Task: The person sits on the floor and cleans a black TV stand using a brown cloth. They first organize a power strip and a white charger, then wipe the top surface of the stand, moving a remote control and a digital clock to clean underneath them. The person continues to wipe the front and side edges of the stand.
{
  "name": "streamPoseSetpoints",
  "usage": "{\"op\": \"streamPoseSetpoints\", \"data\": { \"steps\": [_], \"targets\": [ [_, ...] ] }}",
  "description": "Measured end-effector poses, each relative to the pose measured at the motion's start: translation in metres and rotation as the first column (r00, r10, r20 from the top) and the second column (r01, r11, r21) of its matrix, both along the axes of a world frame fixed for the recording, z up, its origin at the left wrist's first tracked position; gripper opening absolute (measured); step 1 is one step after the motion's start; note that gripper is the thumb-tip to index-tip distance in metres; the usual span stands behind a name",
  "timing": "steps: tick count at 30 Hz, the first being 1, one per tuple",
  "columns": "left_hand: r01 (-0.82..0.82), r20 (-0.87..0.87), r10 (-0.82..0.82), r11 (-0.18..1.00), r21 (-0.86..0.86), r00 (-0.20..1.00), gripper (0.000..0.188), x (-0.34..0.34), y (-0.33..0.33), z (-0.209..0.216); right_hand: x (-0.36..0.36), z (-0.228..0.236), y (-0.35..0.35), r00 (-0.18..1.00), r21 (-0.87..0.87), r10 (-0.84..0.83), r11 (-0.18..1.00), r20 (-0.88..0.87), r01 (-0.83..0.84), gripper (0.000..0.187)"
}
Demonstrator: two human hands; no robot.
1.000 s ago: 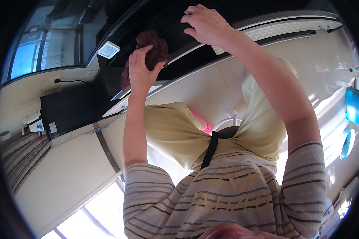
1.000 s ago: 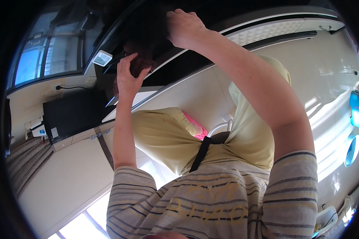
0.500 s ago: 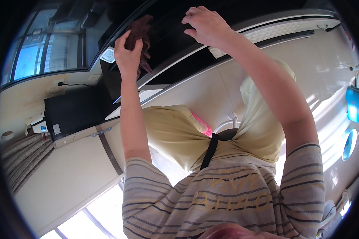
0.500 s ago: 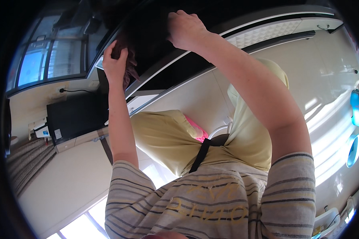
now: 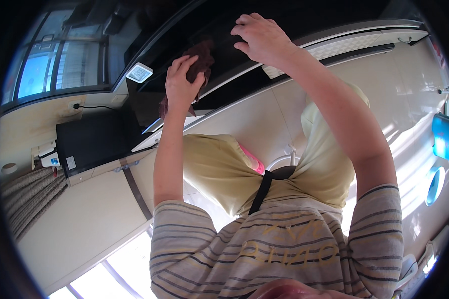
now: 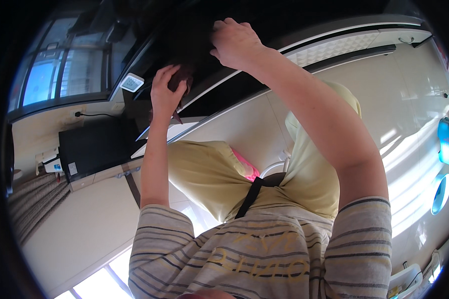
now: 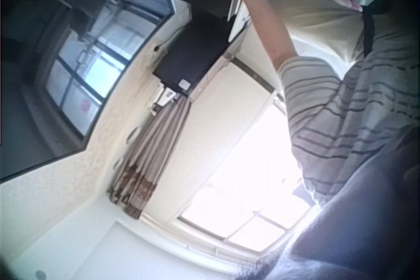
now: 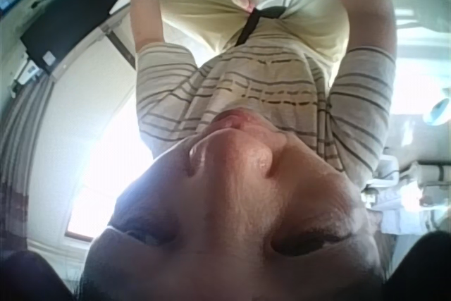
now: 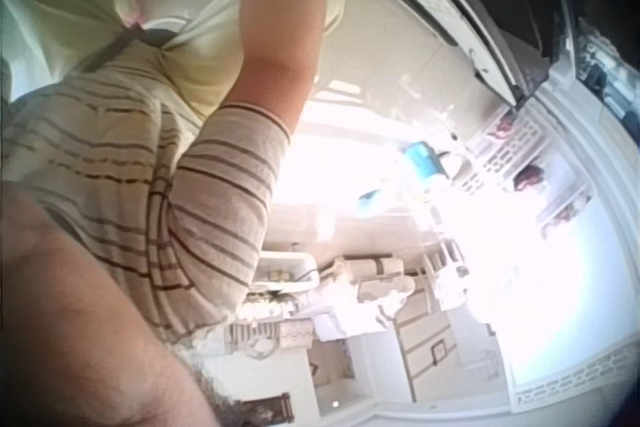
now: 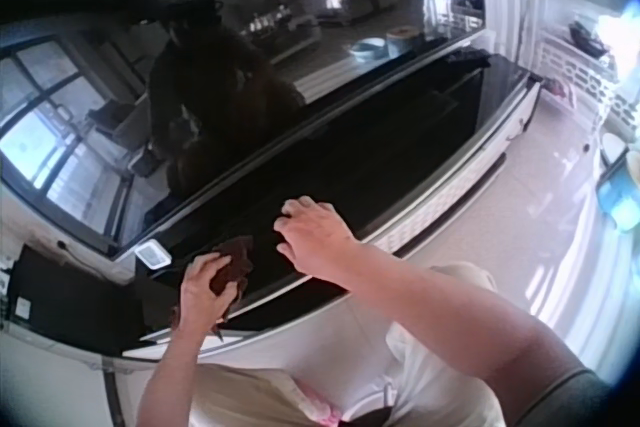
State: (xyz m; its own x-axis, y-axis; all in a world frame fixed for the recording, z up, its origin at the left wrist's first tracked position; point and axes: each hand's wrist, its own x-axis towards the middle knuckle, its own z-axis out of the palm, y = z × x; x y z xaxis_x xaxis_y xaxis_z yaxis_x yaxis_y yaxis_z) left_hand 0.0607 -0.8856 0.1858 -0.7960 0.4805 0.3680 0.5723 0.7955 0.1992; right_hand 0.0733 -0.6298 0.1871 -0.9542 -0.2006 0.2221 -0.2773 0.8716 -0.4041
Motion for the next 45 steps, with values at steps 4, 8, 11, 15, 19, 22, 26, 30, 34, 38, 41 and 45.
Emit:
{"op": "streamPoseSetpoints", "data": {
  "steps": [4, 8, 11, 15, 19, 22, 26, 30, 34, 38, 41, 45],
  "targets": [
    [0.072, 0.002, -0.073, 0.989, 0.127, 0.997, 0.032, 0.012, 0.009, 0.013, -0.006, -0.004, 0.002, 0.999, 0.020, -0.019, 1.000, -0.030, 0.020, 0.028],
    [0.182, -0.215, -0.117, 0.932, 0.314, 0.970, 0.035, -0.004, 0.059, 0.038, -0.008, 0.000, 0.009, 0.987, -0.050, -0.124, 0.992, -0.102, 0.120, 0.027],
    [0.189, -0.212, -0.131, 0.941, 0.280, 0.968, 0.038, -0.014, 0.093, 0.043, -0.007, -0.002, 0.023, 0.962, -0.100, -0.208, 0.976, -0.176, 0.193, 0.028],
    [-0.045, -0.122, 0.013, 0.963, -0.267, 0.992, 0.042, -0.013, 0.066, -0.006, -0.003, -0.004, 0.026, 0.961, -0.105, -0.228, 0.971, -0.157, 0.213, 0.029],
    [-0.129, -0.101, 0.116, 0.983, -0.132, 0.988, 0.039, -0.023, 0.022, -0.011, 0.001, -0.003, 0.032, 0.971, -0.082, -0.194, 0.980, -0.138, 0.184, 0.029],
    [-0.376, -0.041, 0.375, 0.909, -0.181, 0.926, 0.041, -0.061, -0.022, -0.023, 0.001, -0.006, 0.030, 0.968, -0.084, -0.178, 0.983, -0.175, 0.165, 0.028],
    [-0.474, 0.037, 0.481, 0.873, -0.117, 0.876, 0.048, -0.105, -0.036, -0.029, 0.002, -0.005, 0.022, 0.975, -0.075, -0.153, 0.987, -0.159, 0.142, 0.028],
    [-0.473, 0.168, 0.520, 0.844, -0.253, 0.837, 0.046, -0.123, -0.019, -0.015, -0.001, -0.006, 0.015, 0.984, -0.076, -0.101, 0.993, -0.148, 0.090, 0.027],
    [-0.353, 0.183, 0.412, 0.891, -0.286, 0.892, 0.040, -0.094, 0.001, 0.000, -0.006, -0.016, 0.014, 0.987, -0.055, -0.066, 0.997, -0.146, 0.058, 0.027],
    [-0.114, 0.119, 0.134, 0.980, -0.163, 0.984, 0.036, -0.038, -0.018, 0.001, -0.007, -0.015, 0.012, 0.988, -0.047, -0.042, 0.998, -0.148, 0.035, 0.025],
    [0.065, 0.139, -0.057, 0.996, -0.055, 0.989, 0.035, -0.001, -0.027, 0.006, -0.007, -0.016, 0.012, 0.986, -0.049, -0.048, 0.998, -0.160, 0.041, 0.025],
    [0.109, 0.116, -0.127, 0.982, 0.155, 0.985, 0.035, 0.014, -0.023, 0.023, -0.010, -0.018, 0.010, 0.983, -0.069, -0.045, 0.997, -0.180, 0.033, 0.024]
  ]
}}
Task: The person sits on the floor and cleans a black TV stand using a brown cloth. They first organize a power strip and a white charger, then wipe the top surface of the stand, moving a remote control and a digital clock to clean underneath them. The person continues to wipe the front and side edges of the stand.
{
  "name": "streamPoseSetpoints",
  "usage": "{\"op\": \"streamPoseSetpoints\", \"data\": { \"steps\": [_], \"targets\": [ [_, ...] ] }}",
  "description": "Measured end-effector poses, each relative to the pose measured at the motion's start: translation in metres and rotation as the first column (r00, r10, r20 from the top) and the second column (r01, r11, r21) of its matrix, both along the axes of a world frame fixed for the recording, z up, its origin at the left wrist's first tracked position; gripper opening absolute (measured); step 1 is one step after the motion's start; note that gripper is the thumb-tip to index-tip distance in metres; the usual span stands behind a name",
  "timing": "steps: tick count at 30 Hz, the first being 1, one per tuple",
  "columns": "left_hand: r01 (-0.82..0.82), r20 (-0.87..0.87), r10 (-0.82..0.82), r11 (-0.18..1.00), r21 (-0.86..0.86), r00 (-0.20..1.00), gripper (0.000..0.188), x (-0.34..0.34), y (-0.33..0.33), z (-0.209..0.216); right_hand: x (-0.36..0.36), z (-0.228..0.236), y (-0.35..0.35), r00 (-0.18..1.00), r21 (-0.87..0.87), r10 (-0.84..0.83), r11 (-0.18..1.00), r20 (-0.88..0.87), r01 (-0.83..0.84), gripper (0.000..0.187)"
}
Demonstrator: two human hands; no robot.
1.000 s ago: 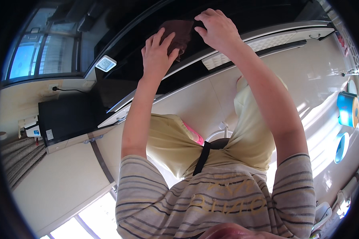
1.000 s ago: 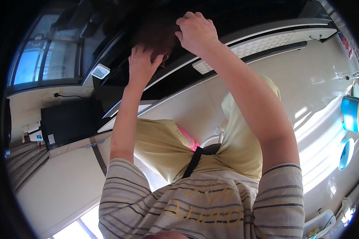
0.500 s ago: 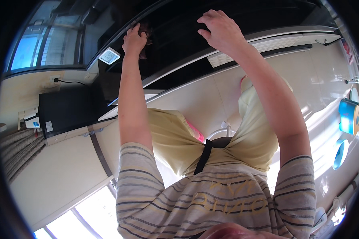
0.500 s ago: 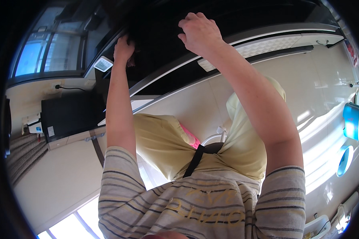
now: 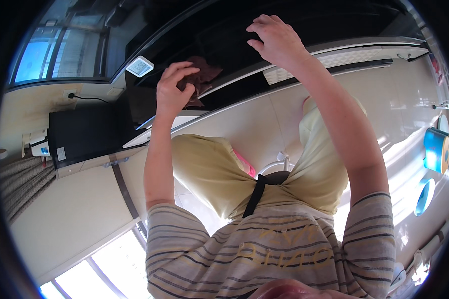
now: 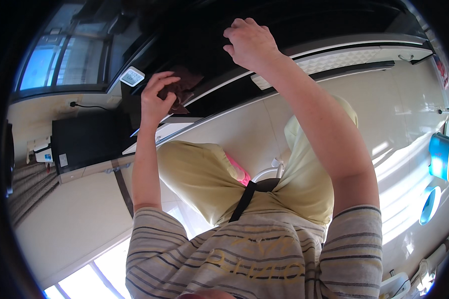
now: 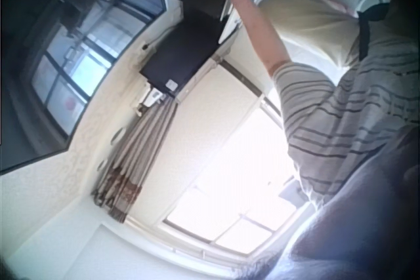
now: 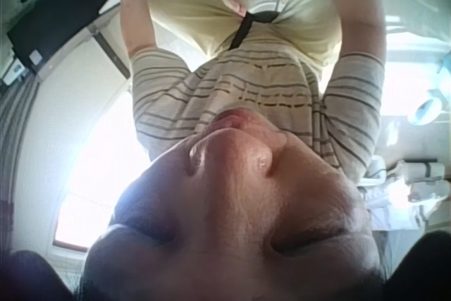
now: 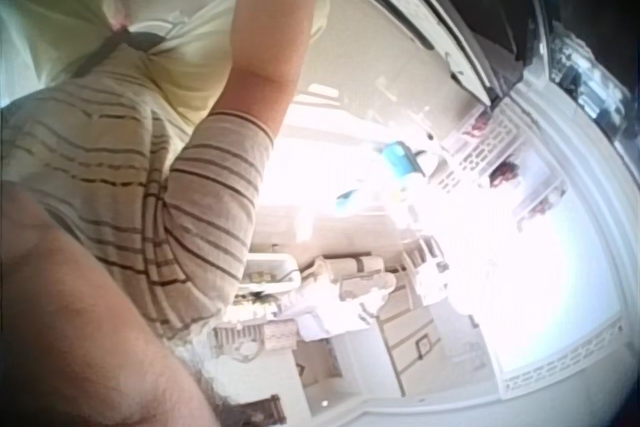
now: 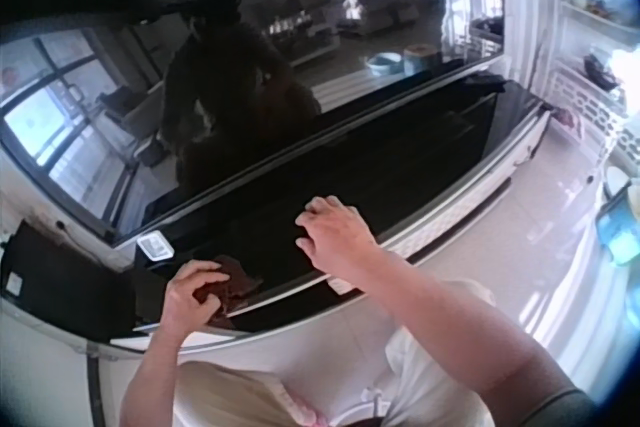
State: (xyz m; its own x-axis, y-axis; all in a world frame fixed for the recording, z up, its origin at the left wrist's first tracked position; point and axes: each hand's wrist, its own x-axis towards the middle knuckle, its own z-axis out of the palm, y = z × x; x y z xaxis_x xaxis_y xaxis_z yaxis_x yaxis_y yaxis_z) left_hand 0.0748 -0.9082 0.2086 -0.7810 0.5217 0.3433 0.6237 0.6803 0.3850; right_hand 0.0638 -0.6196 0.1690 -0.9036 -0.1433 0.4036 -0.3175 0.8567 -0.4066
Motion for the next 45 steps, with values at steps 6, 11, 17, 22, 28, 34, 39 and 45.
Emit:
{"op": "streamPoseSetpoints", "data": {
  "steps": [6, 11, 17, 22, 28, 34, 39, 45],
  "targets": [
    [-0.023, -0.203, 0.053, 0.989, 0.149, 0.978, 0.041, -0.033, 0.061, 0.021, 0.006, 0.012, 0.005, 0.995, 0.023, -0.062, 0.998, 0.073, 0.060, 0.028],
    [-0.248, -0.135, 0.212, 0.892, -0.378, 0.968, 0.049, -0.044, 0.086, -0.036, 0.013, 0.021, 0.015, 0.992, 0.028, -0.095, 0.995, 0.086, 0.093, 0.029],
    [-0.225, -0.017, 0.229, 0.937, -0.266, 0.973, 0.049, -0.109, 0.147, -0.043, 0.014, 0.020, 0.033, 0.979, 0.052, -0.159, 0.987, 0.124, 0.154, 0.029],
    [-0.053, -0.311, 0.000, 0.985, -0.162, 0.950, 0.041, -0.148, 0.195, -0.091, 0.004, 0.013, 0.045, 0.969, 0.015, -0.239, 0.971, 0.067, 0.238, 0.028],
    [0.149, -0.323, -0.158, 0.987, -0.054, 0.933, 0.035, -0.055, 0.198, -0.068, 0.004, 0.015, 0.068, 0.937, -0.112, -0.348, 0.933, -0.024, 0.343, 0.027],
    [-0.098, -0.336, 0.042, 0.983, -0.153, 0.941, 0.031, -0.013, 0.067, -0.043, 0.013, 0.015, 0.064, 0.959, -0.072, -0.280, 0.957, 0.040, 0.282, 0.027],
    [-0.323, -0.215, 0.290, 0.936, -0.140, 0.933, 0.029, -0.004, -0.035, -0.025, 0.015, 0.009, 0.047, 0.988, -0.139, -0.150, 0.978, 0.035, 0.154, 0.028],
    [-0.194, -0.266, 0.221, 0.973, 0.127, 0.938, 0.032, -0.006, 0.025, 0.020, 0.019, 0.025, 0.015, 0.999, -0.331, -0.042, 0.943, -0.032, 0.029, 0.030]
  ]
}}
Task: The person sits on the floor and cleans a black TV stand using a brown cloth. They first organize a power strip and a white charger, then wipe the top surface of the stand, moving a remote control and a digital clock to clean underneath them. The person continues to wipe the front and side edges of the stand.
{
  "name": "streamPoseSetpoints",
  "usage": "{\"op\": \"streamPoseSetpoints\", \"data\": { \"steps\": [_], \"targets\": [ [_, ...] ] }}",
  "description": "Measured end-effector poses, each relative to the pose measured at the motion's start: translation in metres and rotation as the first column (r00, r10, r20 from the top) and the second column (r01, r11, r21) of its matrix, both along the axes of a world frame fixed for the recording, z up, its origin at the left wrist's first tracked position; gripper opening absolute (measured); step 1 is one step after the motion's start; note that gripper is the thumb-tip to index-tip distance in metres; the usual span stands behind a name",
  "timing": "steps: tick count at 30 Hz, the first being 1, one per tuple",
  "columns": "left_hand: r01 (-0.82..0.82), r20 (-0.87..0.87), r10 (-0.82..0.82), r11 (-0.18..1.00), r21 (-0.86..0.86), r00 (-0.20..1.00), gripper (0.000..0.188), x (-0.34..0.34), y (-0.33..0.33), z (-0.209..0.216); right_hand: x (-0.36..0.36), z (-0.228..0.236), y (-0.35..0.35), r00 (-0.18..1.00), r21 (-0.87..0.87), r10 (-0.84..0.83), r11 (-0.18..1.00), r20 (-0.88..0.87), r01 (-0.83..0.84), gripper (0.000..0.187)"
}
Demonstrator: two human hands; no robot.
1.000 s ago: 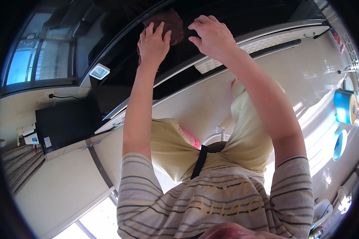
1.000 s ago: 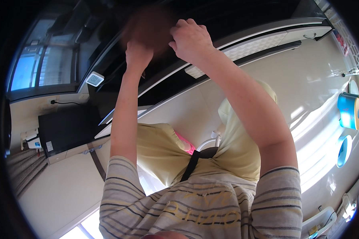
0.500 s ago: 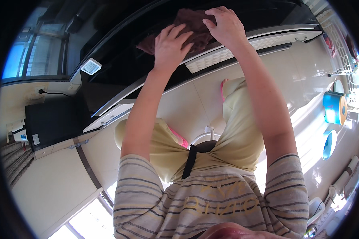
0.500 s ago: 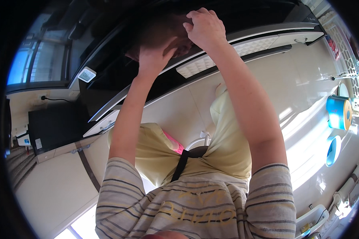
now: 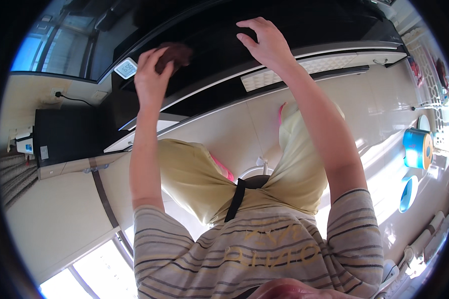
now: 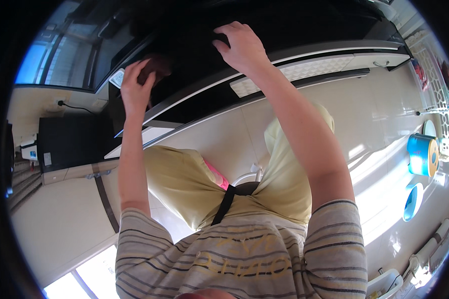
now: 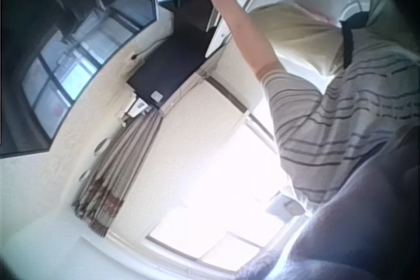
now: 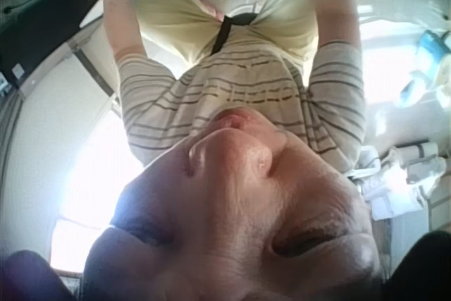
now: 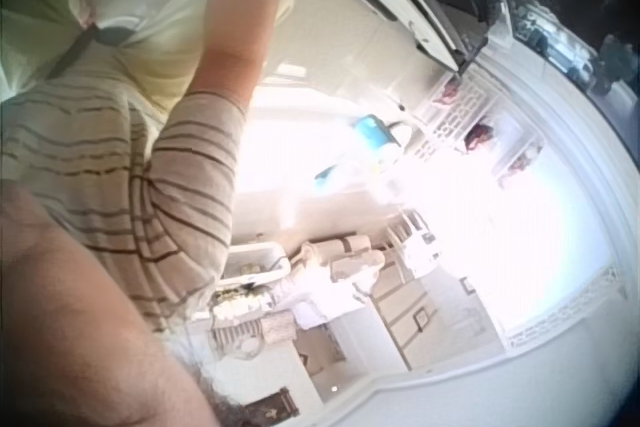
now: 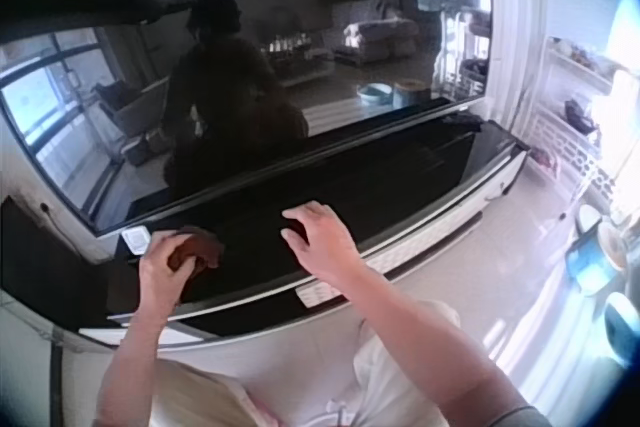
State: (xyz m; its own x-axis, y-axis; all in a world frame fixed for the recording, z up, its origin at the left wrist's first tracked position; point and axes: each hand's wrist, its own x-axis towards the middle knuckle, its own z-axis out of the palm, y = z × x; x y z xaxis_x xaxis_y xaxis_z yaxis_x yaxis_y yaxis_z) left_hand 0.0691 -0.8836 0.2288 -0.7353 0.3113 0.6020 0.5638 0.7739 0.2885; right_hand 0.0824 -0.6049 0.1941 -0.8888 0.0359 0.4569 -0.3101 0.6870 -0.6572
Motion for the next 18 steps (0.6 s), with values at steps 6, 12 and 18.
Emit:
{"op": "streamPoseSetpoints", "data": {
  "steps": [6, 12, 18],
  "targets": [
    [0.221, -0.035, -0.233, 0.953, -0.209, 0.972, 0.034, -0.021, 0.118, -0.052, -0.018, -0.010, 0.001, 0.987, 0.027, -0.155, 0.987, -0.032, 0.156, 0.041],
    [0.031, 0.055, -0.019, 0.975, -0.220, 0.998, 0.030, -0.005, 0.047, -0.079, -0.014, -0.019, -0.014, 0.996, 0.167, -0.073, 0.984, 0.048, 0.064, 0.042],
    [-0.268, 0.043, 0.287, 0.931, -0.246, 0.957, 0.029, 0.011, -0.102, -0.065, -0.008, -0.010, -0.036, 0.996, 0.177, -0.005, 0.984, 0.085, -0.010, 0.040]
  ]
}}
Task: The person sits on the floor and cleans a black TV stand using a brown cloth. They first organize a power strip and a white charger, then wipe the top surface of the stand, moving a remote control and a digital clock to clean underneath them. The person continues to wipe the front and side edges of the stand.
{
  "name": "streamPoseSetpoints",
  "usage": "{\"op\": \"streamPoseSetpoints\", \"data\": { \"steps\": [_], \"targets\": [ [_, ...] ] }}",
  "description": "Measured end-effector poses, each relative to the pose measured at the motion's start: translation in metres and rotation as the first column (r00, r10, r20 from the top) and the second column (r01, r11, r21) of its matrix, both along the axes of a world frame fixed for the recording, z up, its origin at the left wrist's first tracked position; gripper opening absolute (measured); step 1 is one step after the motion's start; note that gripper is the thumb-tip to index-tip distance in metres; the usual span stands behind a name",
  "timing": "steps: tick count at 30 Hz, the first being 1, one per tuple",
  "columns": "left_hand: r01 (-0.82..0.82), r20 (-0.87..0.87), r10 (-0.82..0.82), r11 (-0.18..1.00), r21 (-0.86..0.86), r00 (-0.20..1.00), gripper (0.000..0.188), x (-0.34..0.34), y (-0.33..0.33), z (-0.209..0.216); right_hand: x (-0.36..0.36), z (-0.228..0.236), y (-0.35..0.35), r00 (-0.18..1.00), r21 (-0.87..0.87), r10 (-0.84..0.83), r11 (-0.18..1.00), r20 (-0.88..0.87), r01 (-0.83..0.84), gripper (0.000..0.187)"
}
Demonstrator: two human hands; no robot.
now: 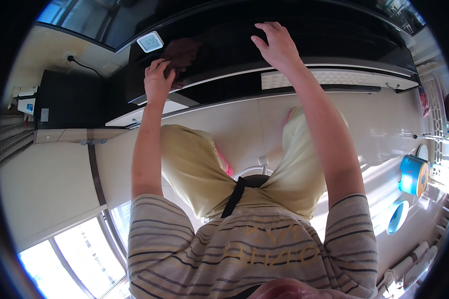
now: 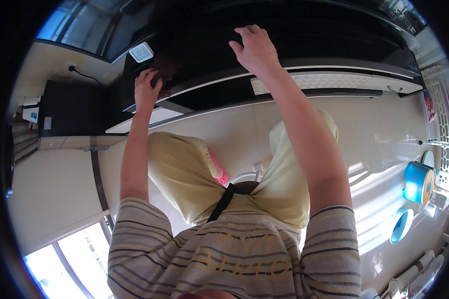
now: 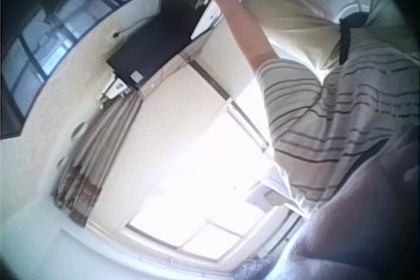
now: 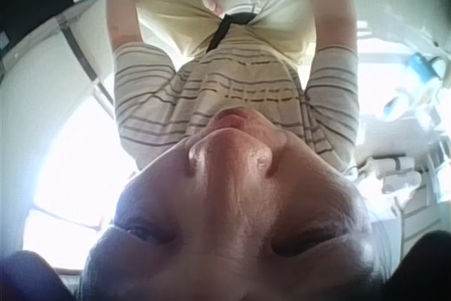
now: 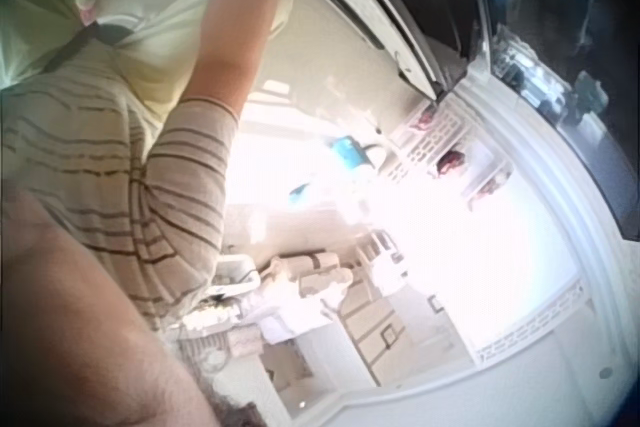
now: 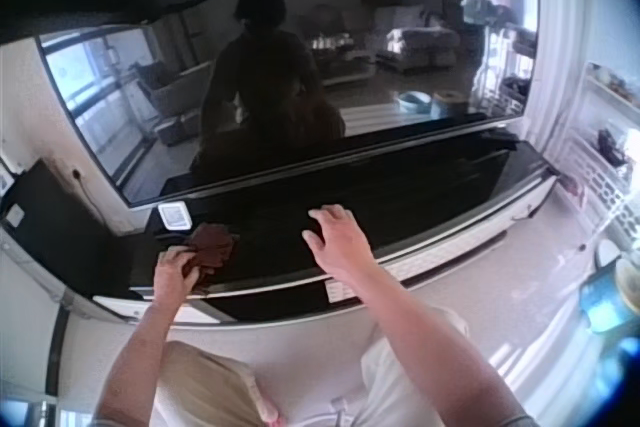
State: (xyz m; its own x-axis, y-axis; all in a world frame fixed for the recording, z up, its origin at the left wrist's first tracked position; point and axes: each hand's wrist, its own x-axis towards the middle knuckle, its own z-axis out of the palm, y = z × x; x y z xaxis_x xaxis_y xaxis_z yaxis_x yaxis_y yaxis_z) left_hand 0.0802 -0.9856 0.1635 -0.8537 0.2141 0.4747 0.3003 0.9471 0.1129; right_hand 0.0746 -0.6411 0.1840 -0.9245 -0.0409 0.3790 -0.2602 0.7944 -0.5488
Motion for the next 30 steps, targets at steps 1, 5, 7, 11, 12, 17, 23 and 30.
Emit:
{"op": "streamPoseSetpoints", "data": {
  "steps": [1, 5, 7, 11, 12, 17, 23, 30],
  "targets": [
    [-0.071, 0.005, 0.071, 0.997, -0.009, 0.997, 0.029, 0.003, -0.024, -0.003, 0.002, -0.001, -0.006, 1.000, -0.005, 0.012, 1.000, 0.004, -0.012, 0.039],
    [-0.362, -0.039, 0.360, 0.928, -0.085, 0.932, 0.029, 0.014, -0.087, -0.013, 0.010, 0.000, -0.027, 0.996, -0.012, 0.077, 0.997, 0.042, -0.076, 0.037],
    [-0.456, -0.032, 0.455, 0.885, -0.100, 0.890, 0.031, 0.018, -0.099, -0.011, 0.016, 0.003, -0.038, 0.993, -0.024, 0.112, 0.994, 0.047, -0.111, 0.035],
    [-0.314, -0.073, 0.307, 0.939, -0.140, 0.949, 0.032, 0.015, -0.086, -0.013, 0.030, -0.001, -0.063, 0.983, -0.055, 0.181, 0.982, 0.016, -0.179, 0.035],
    [-0.245, -0.068, 0.238, 0.962, -0.123, 0.969, 0.033, 0.012, -0.067, -0.016, 0.034, -0.002, -0.068, 0.982, -0.068, 0.188, 0.980, 0.000, -0.187, 0.035],
    [0.096, 0.026, -0.096, 0.995, -0.007, 0.995, 0.024, 0.026, 0.042, -0.012, 0.045, -0.006, -0.089, 0.962, -0.200, 0.249, 0.954, 0.114, -0.224, 0.036],
    [0.247, 0.127, -0.272, 0.951, 0.188, 0.954, 0.030, 0.070, 0.054, -0.010, 0.054, -0.030, -0.122, 0.901, -0.394, 0.243, 0.915, 0.359, -0.090, 0.038],
    [0.174, 0.291, -0.269, 0.933, 0.313, 0.918, 0.044, 0.098, 0.023, -0.018, 0.097, -0.019, -0.167, 0.309, -0.741, 0.683, 0.538, 0.662, 0.401, 0.053]
  ]
}}
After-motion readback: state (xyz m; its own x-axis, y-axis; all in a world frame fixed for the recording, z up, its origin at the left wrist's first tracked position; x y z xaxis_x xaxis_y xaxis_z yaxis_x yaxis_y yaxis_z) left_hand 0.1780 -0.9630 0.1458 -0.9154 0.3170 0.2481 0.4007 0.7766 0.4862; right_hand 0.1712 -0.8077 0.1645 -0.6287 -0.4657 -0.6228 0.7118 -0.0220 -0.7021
